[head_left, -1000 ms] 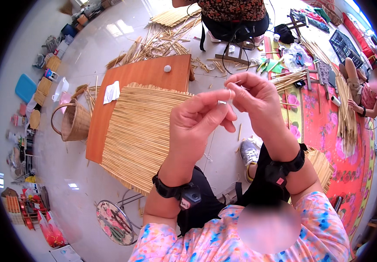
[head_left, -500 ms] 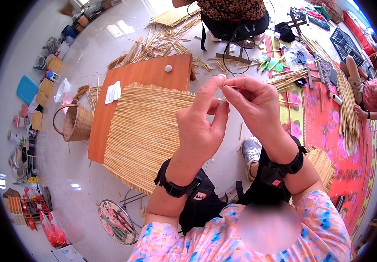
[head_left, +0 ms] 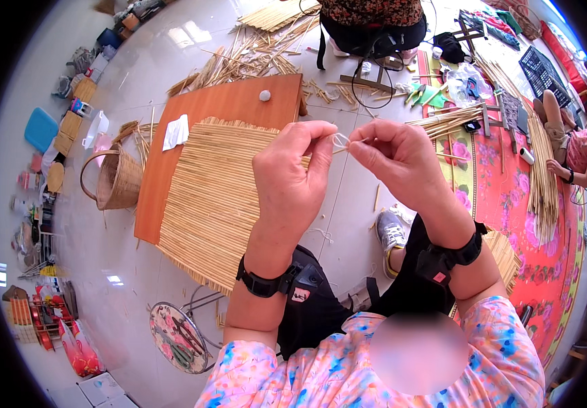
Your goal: The person sits on the floor and weaves a bamboo mat by hand, threading a white string through the bamboo slats. They use a pair of scissors to cut the string and continue weaving the mat, occasionally adjusting the bamboo structure.
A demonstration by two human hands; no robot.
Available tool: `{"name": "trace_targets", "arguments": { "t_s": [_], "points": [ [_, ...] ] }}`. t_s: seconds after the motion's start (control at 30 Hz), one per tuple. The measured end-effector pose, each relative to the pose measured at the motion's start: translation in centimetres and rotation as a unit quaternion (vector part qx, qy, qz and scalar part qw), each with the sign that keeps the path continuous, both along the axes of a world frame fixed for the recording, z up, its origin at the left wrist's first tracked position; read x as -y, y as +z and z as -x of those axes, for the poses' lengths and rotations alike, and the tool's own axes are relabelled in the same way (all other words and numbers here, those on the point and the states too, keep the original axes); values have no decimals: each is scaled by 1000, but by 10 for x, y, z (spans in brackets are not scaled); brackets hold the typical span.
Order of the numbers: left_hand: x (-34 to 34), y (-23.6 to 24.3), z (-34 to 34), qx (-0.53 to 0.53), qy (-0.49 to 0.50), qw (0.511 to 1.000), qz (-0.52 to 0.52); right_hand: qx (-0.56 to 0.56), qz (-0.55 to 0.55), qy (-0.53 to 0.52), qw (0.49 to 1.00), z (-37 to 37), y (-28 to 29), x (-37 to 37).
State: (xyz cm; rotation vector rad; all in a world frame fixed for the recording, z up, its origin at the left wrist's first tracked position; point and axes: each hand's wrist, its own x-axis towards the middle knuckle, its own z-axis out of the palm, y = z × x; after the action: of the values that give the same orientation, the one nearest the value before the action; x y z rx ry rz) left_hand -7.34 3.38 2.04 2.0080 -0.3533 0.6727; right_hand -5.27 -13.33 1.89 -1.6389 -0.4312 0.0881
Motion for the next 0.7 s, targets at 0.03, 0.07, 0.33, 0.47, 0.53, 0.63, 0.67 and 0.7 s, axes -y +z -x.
{"name": "trace_targets", "arguments": {
  "t_s": [0.03, 0.07, 0.33, 0.47, 0.53, 0.63, 0.67, 0.7],
  "points": [
    [0, 1, 0, 7, -6, 1000, -6, 2, 19, 11, 1000, 0, -1, -1],
    [-1, 1, 0, 15, -12, 1000, -12, -9, 26, 21, 999, 0, -1, -1],
    [-5, 4, 3, 8, 2, 999, 44, -76, -28, 61, 995, -1, 4, 0],
    [-4, 10, 12, -80, -48, 986, 140, -72, -28, 59, 995, -1, 3, 0],
    [-3, 10, 12, -126, -61, 982, 124, -74, -27, 64, 995, 0, 3, -2],
    [-3, 7, 12, -156, -69, 977, 126, -71, -18, 67, 995, 0, 2, -2],
    [-4, 6, 12, -160, -69, 976, 130, -69, -24, 63, 995, 0, 2, -2],
    [-5, 6, 12, -183, -73, 970, 142, -67, -31, 59, 996, 0, 4, -3]
  ]
}}
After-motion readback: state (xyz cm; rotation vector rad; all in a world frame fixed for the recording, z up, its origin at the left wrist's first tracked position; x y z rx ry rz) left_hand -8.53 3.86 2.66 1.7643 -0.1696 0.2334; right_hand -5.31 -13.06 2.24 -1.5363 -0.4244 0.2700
